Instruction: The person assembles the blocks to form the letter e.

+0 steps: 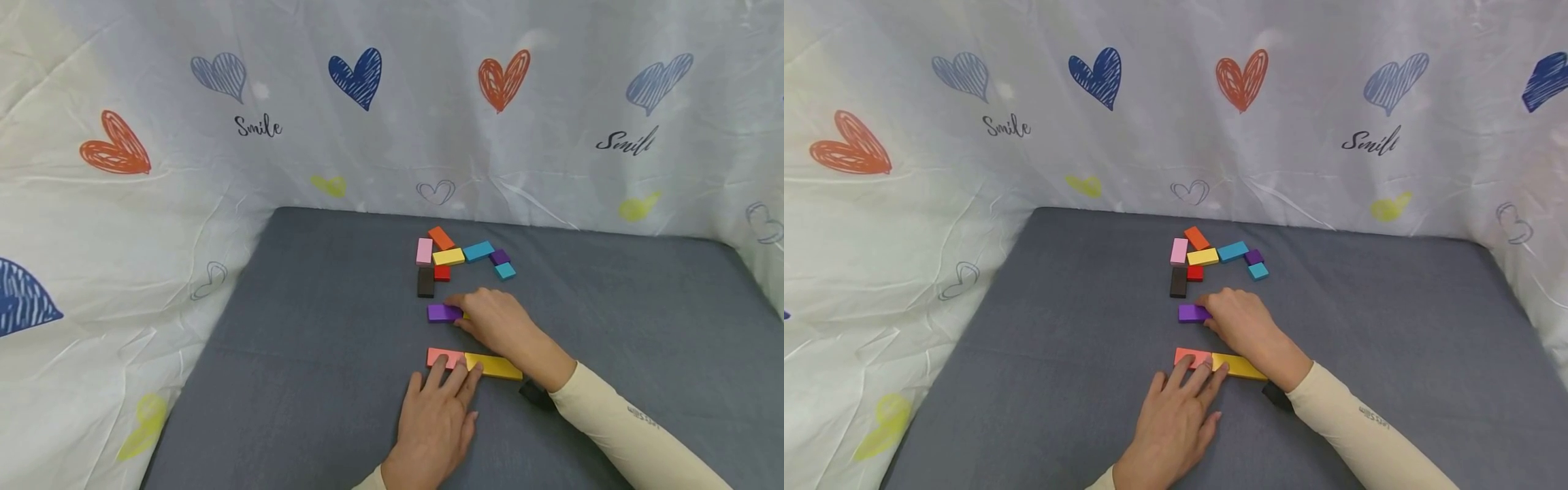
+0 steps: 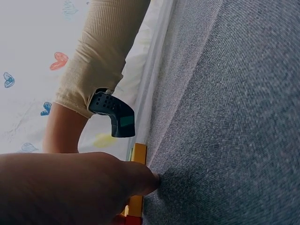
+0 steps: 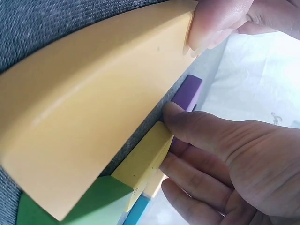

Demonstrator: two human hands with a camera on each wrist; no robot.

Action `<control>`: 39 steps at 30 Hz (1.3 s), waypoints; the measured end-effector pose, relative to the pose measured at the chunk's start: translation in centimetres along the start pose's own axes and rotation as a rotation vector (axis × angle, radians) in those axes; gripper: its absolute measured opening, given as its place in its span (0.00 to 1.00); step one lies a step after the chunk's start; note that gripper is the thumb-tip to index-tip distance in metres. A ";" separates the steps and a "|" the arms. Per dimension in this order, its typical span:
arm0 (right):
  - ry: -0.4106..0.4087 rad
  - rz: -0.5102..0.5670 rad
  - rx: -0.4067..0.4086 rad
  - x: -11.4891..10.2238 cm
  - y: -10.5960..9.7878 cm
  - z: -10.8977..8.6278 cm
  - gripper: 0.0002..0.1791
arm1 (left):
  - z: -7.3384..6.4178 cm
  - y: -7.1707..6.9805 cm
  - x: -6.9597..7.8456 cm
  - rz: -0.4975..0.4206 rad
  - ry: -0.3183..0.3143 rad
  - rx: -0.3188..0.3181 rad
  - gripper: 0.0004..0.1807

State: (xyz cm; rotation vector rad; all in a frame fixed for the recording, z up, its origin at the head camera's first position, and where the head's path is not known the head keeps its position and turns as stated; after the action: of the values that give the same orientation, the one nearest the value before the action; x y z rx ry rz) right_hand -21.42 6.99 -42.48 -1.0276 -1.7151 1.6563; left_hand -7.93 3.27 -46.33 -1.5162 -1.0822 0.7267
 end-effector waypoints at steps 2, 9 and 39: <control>-0.001 0.001 0.001 0.0 0.0 0.0 0.23 | 0.0 0.0 0.0 -0.002 -0.001 -0.005 0.37; -0.005 0.005 0.026 0.1 -0.3 0.1 0.23 | 0.1 -0.1 -0.1 0.013 -0.003 -0.013 0.38; 0.088 0.084 0.117 3.4 -4.5 0.1 0.21 | -0.1 -0.1 0.0 0.018 -0.016 -0.011 0.38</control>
State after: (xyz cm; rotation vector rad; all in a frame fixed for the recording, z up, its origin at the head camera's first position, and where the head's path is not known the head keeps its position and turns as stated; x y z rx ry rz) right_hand -24.09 9.97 -38.52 -1.1130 -1.5192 1.7154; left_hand -7.91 3.21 -46.24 -1.5331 -1.0874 0.7482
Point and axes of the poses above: each hand's wrist, its own z-axis towards the middle knuckle, its own y-axis out of the palm, x = y × z, the point moved 10 cm from there along z, towards the middle knuckle, and after that the axes turned 7 degrees about -z, right-handed, at the moved point
